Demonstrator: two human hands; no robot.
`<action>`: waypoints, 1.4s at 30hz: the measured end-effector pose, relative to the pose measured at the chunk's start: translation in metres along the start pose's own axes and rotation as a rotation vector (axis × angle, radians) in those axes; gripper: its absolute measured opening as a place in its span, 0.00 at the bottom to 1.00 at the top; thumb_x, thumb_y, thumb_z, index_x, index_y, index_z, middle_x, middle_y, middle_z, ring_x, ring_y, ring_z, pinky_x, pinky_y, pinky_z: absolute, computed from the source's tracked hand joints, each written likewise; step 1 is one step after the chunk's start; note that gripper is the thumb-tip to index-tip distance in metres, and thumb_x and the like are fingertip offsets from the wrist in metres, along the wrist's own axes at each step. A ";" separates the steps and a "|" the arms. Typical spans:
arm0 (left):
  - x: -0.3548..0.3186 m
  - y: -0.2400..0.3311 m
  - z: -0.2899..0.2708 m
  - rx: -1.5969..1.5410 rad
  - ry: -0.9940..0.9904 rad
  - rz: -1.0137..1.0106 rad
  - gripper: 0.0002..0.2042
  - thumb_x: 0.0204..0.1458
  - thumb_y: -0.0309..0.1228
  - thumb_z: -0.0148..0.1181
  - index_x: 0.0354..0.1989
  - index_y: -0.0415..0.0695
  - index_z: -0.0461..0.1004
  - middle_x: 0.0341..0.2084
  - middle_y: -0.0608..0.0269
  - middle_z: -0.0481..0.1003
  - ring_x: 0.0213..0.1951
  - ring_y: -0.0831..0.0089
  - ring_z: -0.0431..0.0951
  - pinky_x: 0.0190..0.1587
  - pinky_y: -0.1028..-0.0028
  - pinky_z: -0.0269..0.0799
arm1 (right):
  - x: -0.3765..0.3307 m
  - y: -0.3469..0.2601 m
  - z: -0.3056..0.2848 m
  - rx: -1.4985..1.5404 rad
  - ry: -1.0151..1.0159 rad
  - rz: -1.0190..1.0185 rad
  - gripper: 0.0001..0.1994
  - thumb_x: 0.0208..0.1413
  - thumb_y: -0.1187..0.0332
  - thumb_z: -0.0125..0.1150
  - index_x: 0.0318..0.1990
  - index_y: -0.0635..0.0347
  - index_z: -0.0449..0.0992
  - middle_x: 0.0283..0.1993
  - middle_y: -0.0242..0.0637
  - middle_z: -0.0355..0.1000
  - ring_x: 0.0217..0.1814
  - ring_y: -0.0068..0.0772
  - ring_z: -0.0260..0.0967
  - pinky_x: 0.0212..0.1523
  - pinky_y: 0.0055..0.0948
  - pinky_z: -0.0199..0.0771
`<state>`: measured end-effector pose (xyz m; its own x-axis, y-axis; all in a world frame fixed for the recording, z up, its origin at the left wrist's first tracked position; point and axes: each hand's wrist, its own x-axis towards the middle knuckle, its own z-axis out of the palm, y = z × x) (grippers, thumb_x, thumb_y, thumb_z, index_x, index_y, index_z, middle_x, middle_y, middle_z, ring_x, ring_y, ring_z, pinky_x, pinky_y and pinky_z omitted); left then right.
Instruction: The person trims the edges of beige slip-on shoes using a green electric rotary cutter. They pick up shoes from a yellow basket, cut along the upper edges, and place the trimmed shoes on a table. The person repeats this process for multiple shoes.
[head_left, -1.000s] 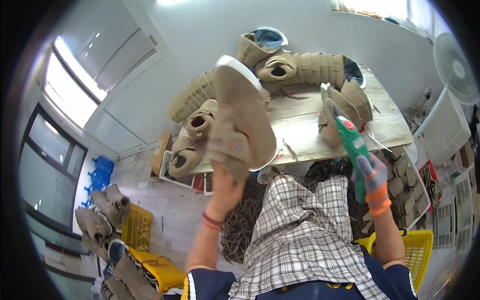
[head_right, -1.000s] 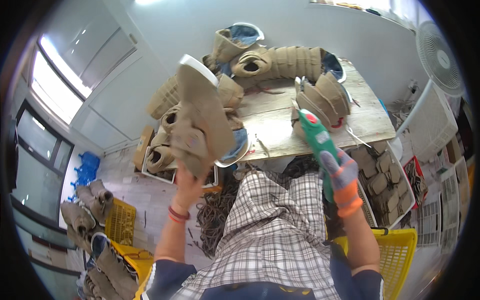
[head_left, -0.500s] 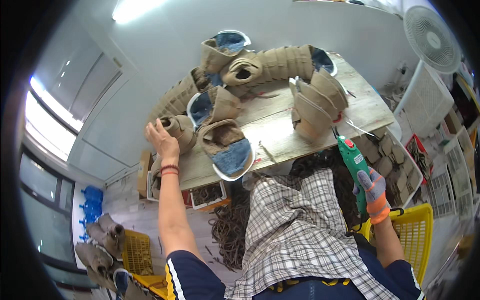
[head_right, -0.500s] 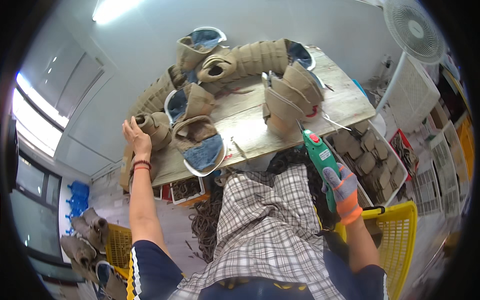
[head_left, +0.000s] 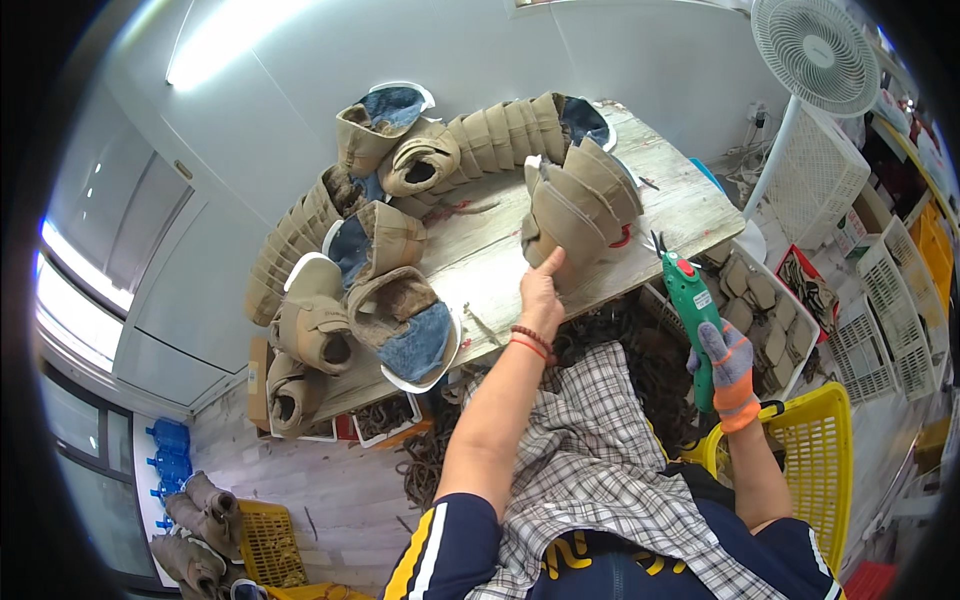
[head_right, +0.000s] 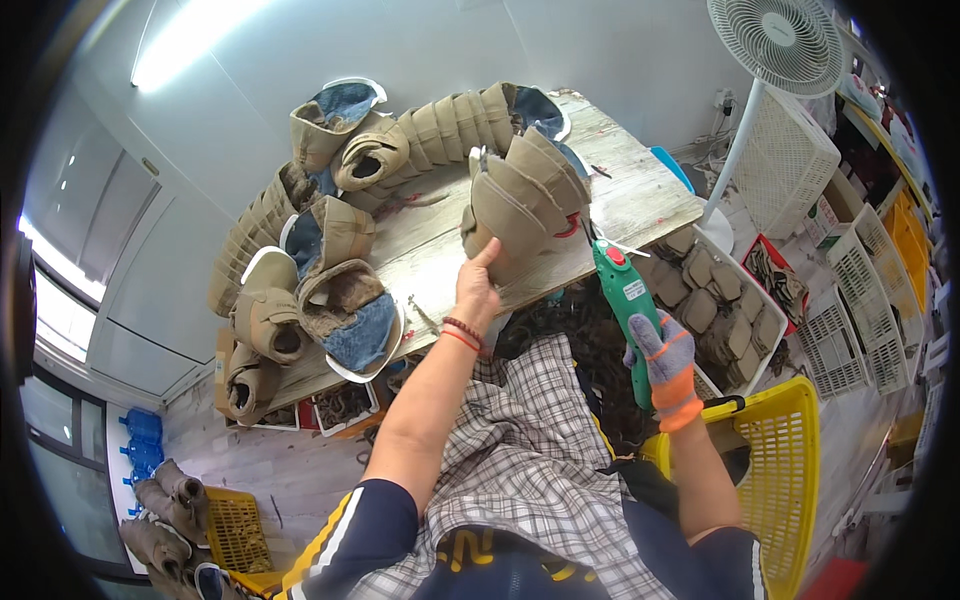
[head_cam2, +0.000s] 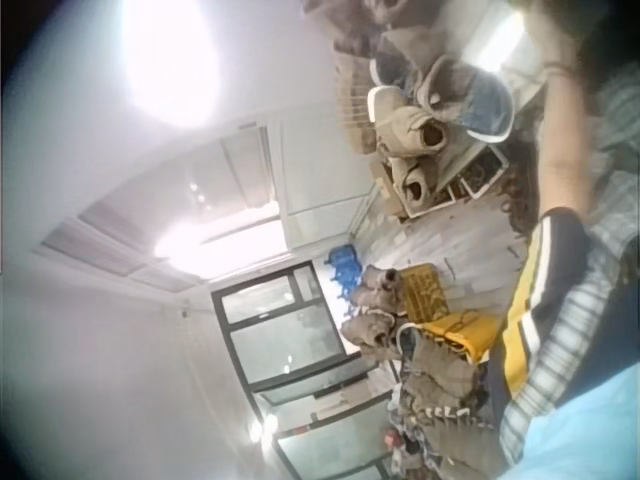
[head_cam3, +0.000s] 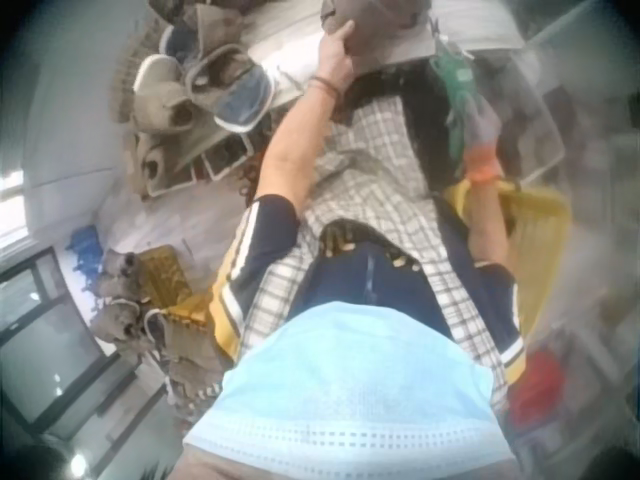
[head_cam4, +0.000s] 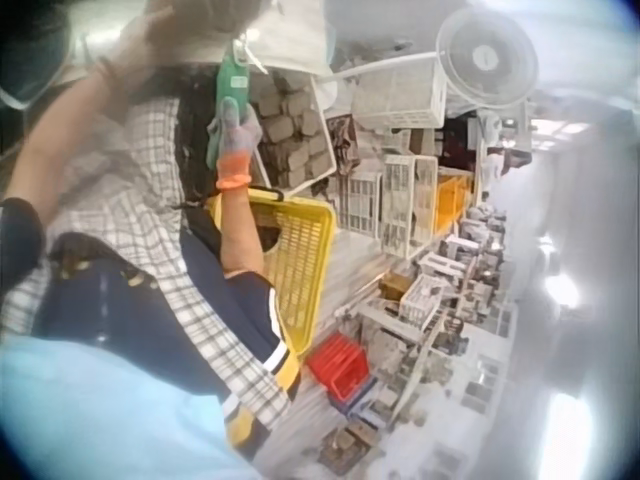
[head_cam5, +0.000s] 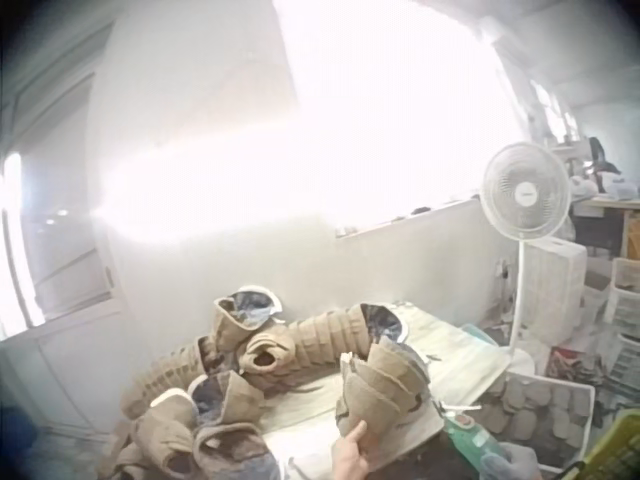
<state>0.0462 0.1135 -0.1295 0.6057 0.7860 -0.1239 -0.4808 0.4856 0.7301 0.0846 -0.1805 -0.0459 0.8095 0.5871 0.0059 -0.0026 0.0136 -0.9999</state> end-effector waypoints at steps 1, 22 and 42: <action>0.000 0.009 -0.004 0.044 -0.026 0.073 0.17 0.47 0.26 0.65 0.46 0.39 0.73 0.40 0.65 0.76 0.42 0.75 0.74 0.48 0.72 0.67 | 0.002 0.001 -0.002 -0.009 -0.003 0.001 0.19 0.56 0.51 0.56 0.34 0.61 0.72 0.19 0.30 0.65 0.20 0.20 0.61 0.23 0.20 0.58; -0.146 0.261 -0.089 -0.612 -0.109 -0.151 0.16 0.59 0.27 0.45 0.52 0.33 0.67 0.50 0.44 0.70 0.53 0.54 0.71 0.57 0.53 0.65 | 0.033 -0.002 0.070 -0.764 -0.071 -1.186 0.33 0.32 0.55 0.76 0.47 0.63 0.74 0.24 0.37 0.71 0.24 0.37 0.69 0.28 0.33 0.69; -0.155 0.234 -0.095 -0.493 -0.037 -0.140 0.17 0.59 0.28 0.42 0.53 0.33 0.67 0.51 0.44 0.70 0.55 0.53 0.69 0.59 0.54 0.62 | 0.030 -0.005 0.046 -0.871 -0.123 -1.259 0.33 0.32 0.50 0.74 0.46 0.61 0.74 0.25 0.34 0.72 0.24 0.37 0.69 0.26 0.33 0.69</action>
<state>-0.2203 0.1416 -0.0037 0.7032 0.6910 -0.1674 -0.6301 0.7147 0.3035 0.0821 -0.1253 -0.0404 -0.0288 0.6201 0.7840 0.9941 0.0995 -0.0422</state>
